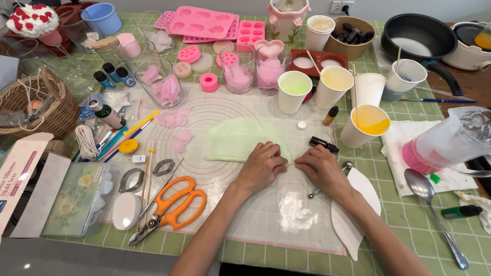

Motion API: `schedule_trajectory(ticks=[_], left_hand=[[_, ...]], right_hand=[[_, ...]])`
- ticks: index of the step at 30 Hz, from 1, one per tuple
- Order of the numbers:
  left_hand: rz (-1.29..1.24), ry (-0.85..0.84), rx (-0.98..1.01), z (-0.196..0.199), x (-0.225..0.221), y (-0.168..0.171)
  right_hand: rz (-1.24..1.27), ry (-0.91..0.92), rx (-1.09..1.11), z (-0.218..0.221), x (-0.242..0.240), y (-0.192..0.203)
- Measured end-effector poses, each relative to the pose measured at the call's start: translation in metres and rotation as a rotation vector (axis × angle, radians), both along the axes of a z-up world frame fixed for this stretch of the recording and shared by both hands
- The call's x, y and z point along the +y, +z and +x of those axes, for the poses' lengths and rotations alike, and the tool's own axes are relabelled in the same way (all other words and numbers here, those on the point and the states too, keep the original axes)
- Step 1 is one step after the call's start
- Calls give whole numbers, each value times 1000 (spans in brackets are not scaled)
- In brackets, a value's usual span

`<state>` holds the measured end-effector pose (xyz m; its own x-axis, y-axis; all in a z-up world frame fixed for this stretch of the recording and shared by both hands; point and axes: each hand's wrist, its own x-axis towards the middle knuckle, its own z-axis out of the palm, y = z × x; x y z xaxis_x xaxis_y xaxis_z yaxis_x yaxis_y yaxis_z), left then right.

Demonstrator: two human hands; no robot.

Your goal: Rolling a sheet of green wax around a wick on a silicone mat to create a candle.

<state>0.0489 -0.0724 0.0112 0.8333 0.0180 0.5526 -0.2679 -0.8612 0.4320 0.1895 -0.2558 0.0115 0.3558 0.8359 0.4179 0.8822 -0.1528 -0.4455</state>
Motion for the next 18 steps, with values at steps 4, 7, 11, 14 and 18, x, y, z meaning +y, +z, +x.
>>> schedule_trajectory(ticks=[4,7,11,14,18], left_hand=[[39,37,25,5,0,-13],[115,26,27,3,-1,-12],[50,34,22,-1,-5,-2],[5,61,45,3,-8,-7],[3,137,99,5,-15,-4]], right_hand=[[-15,-9,18,1,-1,-3],[-10,-4,-14,0,-2,-3],[-22,-9,9,2,-2,-6],[-31,-20,8,0,-1,-4],[2,-2,-23,-5,1,0]])
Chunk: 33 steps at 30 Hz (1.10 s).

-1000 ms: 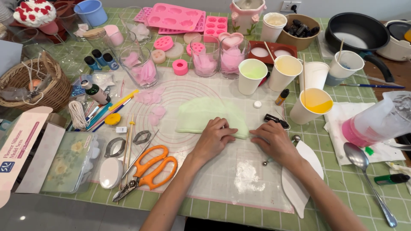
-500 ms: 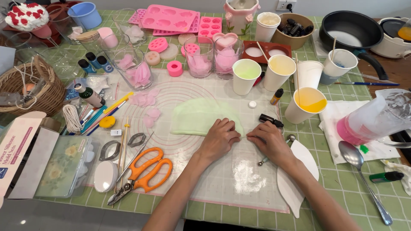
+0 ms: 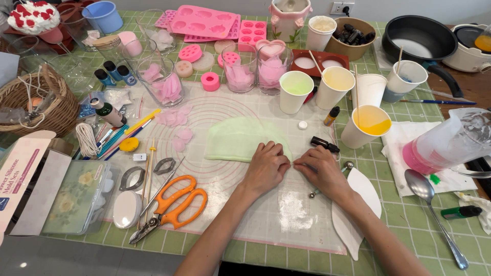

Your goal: Rolling a sheet of green wax around a wick on a silicone mat to create a candle.

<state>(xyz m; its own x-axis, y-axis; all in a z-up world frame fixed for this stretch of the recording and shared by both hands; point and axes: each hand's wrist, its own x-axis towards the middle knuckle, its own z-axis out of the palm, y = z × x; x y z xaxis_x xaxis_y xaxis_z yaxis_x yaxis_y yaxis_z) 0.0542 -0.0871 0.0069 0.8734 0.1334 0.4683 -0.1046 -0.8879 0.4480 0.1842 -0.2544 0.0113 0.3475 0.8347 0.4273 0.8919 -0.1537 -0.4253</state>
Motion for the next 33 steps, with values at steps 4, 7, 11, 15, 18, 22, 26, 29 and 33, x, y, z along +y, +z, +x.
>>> schedule_trajectory(ticks=[4,7,11,15,18,22,26,29,33], left_hand=[[-108,-31,-64,-6,4,2],[-99,-17,-79,-8,6,-6],[-78,41,-34,-2,1,-4],[-101,139,101,6,-8,2],[-184,117,59,8,-3,-3],[-320,116,10,2,17,-5],[-255,99,1,-7,22,2],[-198,51,-17,-8,17,-4],[-119,45,-13,-3,15,-16]], right_hand=[[5,2,-9,-2,3,-2],[-5,-15,-5,-4,3,-3],[8,-16,-28,-5,4,-2],[26,4,-92,-8,0,0],[20,-2,-118,-14,0,6],[42,-11,-151,-17,6,9],[82,-27,-180,-17,12,2],[87,13,-228,-12,12,-4],[78,61,-267,-11,12,-3]])
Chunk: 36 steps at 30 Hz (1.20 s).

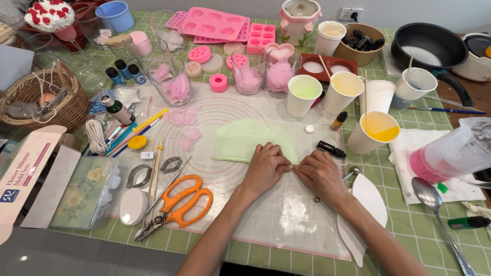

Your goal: Rolling a sheet of green wax around a wick on a silicone mat to create a candle.

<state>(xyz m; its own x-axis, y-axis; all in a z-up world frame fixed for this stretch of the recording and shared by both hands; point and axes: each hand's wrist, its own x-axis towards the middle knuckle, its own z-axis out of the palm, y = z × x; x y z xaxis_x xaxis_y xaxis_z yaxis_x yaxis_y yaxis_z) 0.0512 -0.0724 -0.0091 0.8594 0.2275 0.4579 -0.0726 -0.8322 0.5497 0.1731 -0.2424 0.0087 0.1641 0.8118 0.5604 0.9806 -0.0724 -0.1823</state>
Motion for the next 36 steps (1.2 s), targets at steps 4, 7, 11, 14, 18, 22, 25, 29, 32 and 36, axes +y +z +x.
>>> schedule_trajectory(ticks=[4,7,11,14,18,22,25,29,32,36], left_hand=[[34,-33,-44,-2,1,1],[-1,-10,-5,-1,0,4],[-45,0,-2,0,-1,1],[-65,-3,-5,1,0,1],[-76,-19,-10,0,2,0],[-63,17,-29,4,2,-5],[-65,21,-25,3,2,-4],[-69,-13,-99,-7,12,-3],[-29,36,-132,-25,38,-7],[31,136,-102,-66,76,16]], right_hand=[[28,-21,49,-2,3,6],[-42,-109,140,-3,6,3],[-30,-50,141,1,6,-3],[-23,-44,156,1,6,-4],[-31,-59,121,3,5,-4],[-48,-87,114,0,3,2],[-33,-73,35,-2,3,6],[-52,-61,-117,-5,2,12],[-54,-53,-151,-5,-1,15],[-18,-70,-36,-11,3,21]])
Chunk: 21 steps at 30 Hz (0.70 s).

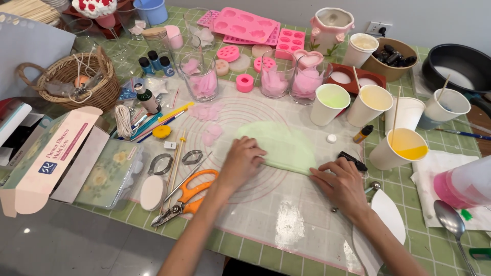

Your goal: Rolling a sheet of green wax around a wick on a silicone mat to create a candle.

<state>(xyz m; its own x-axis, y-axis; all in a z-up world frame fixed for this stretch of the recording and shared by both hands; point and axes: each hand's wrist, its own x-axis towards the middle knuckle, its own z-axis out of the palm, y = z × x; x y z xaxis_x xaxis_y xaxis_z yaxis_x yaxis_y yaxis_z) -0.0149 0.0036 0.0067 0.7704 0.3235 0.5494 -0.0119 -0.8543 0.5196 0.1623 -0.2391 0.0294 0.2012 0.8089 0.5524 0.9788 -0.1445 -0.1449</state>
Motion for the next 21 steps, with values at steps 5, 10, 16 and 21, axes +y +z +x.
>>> schedule_trajectory(ticks=[5,10,16,21], left_hand=[[55,23,159,-21,34,-5],[3,10,204,-20,38,-6],[-37,-60,100,-1,6,1],[-68,-68,106,7,7,-14]], right_hand=[[-59,-25,46,8,5,-13],[-36,47,2,6,10,-4],[-8,107,177,-15,37,5],[25,149,238,-4,43,-19]])
